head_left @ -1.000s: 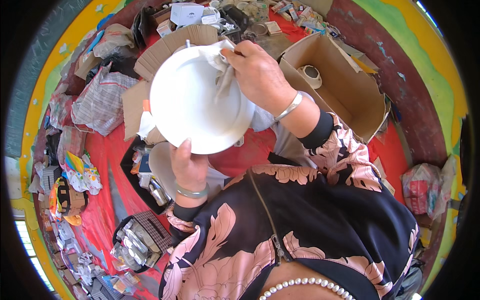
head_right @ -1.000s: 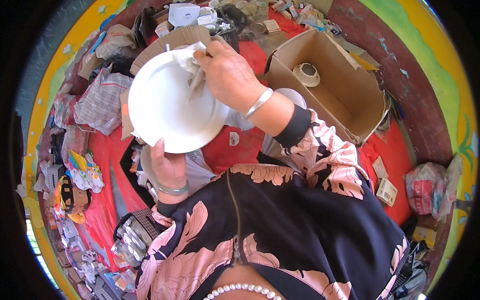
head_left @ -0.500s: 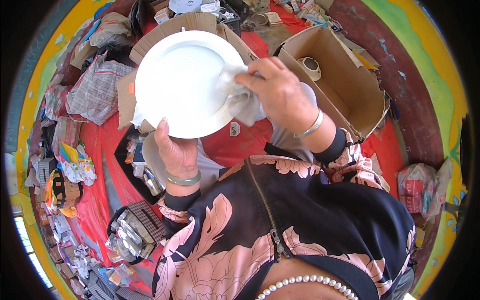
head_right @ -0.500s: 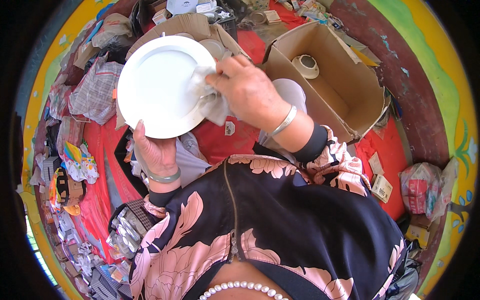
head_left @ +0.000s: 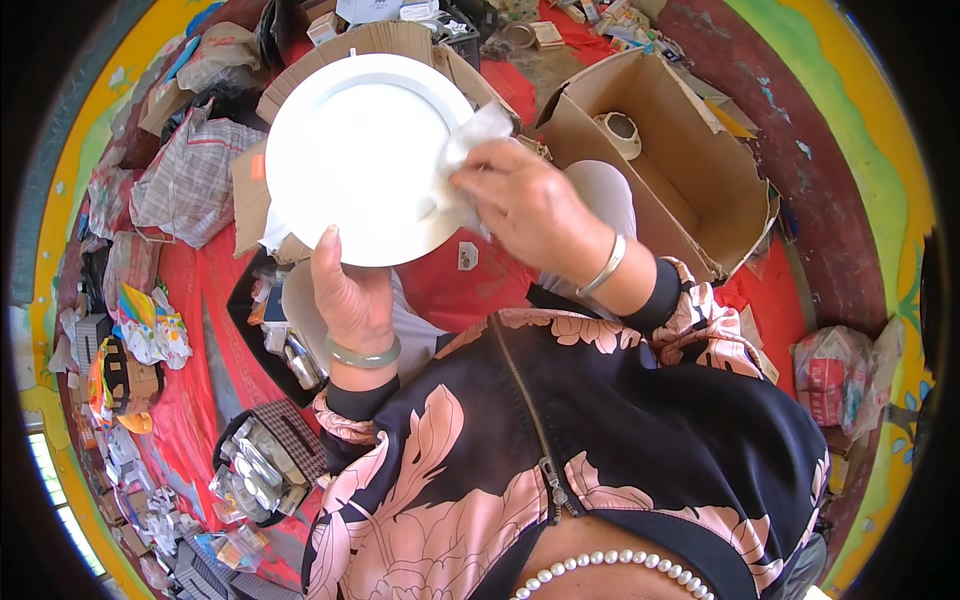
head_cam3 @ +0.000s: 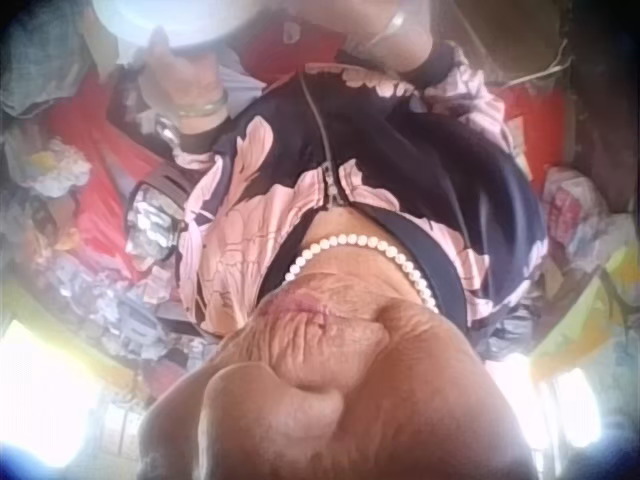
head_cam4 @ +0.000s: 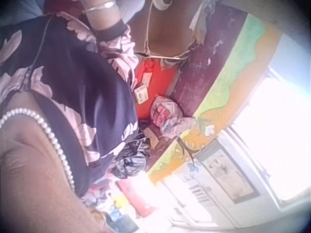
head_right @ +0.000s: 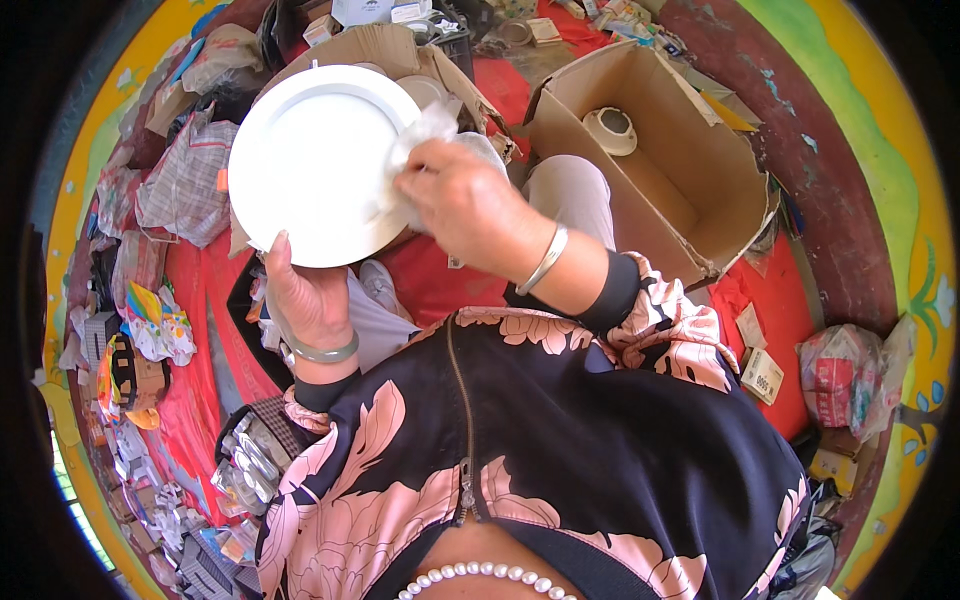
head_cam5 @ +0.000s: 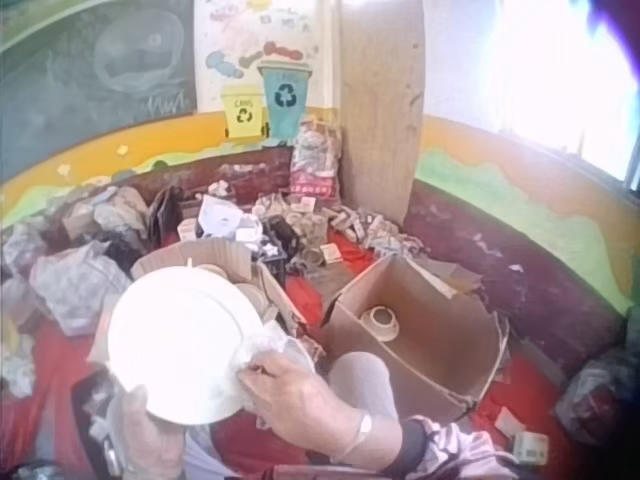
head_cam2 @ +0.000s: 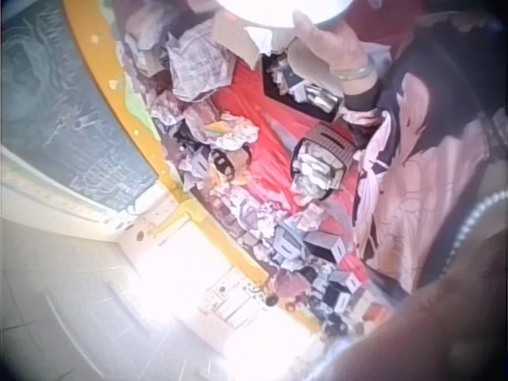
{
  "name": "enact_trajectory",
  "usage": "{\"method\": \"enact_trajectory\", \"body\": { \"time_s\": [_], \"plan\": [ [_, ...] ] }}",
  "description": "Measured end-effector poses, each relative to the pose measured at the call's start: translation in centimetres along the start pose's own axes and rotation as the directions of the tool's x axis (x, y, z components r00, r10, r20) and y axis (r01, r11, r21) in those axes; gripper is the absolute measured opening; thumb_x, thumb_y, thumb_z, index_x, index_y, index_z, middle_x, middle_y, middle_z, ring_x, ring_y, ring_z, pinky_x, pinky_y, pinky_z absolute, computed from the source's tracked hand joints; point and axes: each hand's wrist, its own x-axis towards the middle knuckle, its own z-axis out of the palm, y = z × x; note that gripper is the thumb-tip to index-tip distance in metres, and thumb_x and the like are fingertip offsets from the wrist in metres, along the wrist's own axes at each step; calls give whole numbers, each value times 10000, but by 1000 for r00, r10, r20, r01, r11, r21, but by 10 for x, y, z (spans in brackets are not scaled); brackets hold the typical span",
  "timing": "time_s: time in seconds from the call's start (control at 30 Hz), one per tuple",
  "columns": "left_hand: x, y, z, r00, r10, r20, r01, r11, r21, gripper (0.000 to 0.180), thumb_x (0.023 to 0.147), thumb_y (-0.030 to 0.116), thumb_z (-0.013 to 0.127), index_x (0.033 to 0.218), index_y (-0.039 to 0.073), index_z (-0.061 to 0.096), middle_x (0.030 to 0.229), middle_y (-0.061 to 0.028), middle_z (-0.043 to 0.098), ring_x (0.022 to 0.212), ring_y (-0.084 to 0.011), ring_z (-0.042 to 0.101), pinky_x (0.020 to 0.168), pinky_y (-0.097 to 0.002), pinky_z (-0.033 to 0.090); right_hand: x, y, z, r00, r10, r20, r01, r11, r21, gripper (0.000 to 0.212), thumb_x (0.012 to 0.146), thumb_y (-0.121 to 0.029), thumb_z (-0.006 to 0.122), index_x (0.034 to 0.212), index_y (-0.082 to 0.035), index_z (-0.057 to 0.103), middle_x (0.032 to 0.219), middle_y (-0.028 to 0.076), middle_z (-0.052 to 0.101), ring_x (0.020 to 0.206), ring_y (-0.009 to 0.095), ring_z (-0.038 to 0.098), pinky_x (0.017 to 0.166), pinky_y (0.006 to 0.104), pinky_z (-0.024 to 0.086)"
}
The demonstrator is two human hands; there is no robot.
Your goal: The person wipes several circular light fixtures with a cloth. They pick up each fixture from a cardboard box, clean both the front and back surfaces using the cloth, and then place the cleaned items into another container.
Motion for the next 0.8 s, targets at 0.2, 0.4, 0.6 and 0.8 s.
{"method": "enact_trajectory", "body": {
  "time_s": [0.2,0.4,0.6,0.8],
  "plan": [
    [-4,-4,2,997,-77,25,77,997,-6,596,831,273,564,1344,40,371,1290,-92,478,1163,-260,478,991,-430,377,0,-39,16,987,-136,84,124,984,132,329,672,2,596,998,21,631,983,140,585,875,286,569,782,331,490],
    [-1,3,-3,999,-29,-20,29,999,-30,614,824,280,575,1343,27,366,1290,-102,479,1173,-259,474,994,-427,381,6,4,5,979,-204,25,206,972,-109,326,650,-51,620,972,0,644,967,120,612,932,290,573,817,357,477],
    [4,1,2,997,-64,-43,60,994,-94,625,815,274,592,1343,29,364,1293,-102,477,1185,-252,463,995,-420,379,-4,-10,13,972,-229,61,226,973,54,367,706,-27,571,1068,-16,634,1078,142,627,1055,280,580,893,381,465],
    [5,5,-4,997,-47,-59,44,998,-52,623,809,269,597,1339,34,371,1292,-105,486,1178,-274,479,988,-443,397,-2,-2,9,947,-248,203,269,959,-86,407,779,-125,538,1181,-74,573,1182,87,585,1104,223,551,891,362,417]
  ]
}}
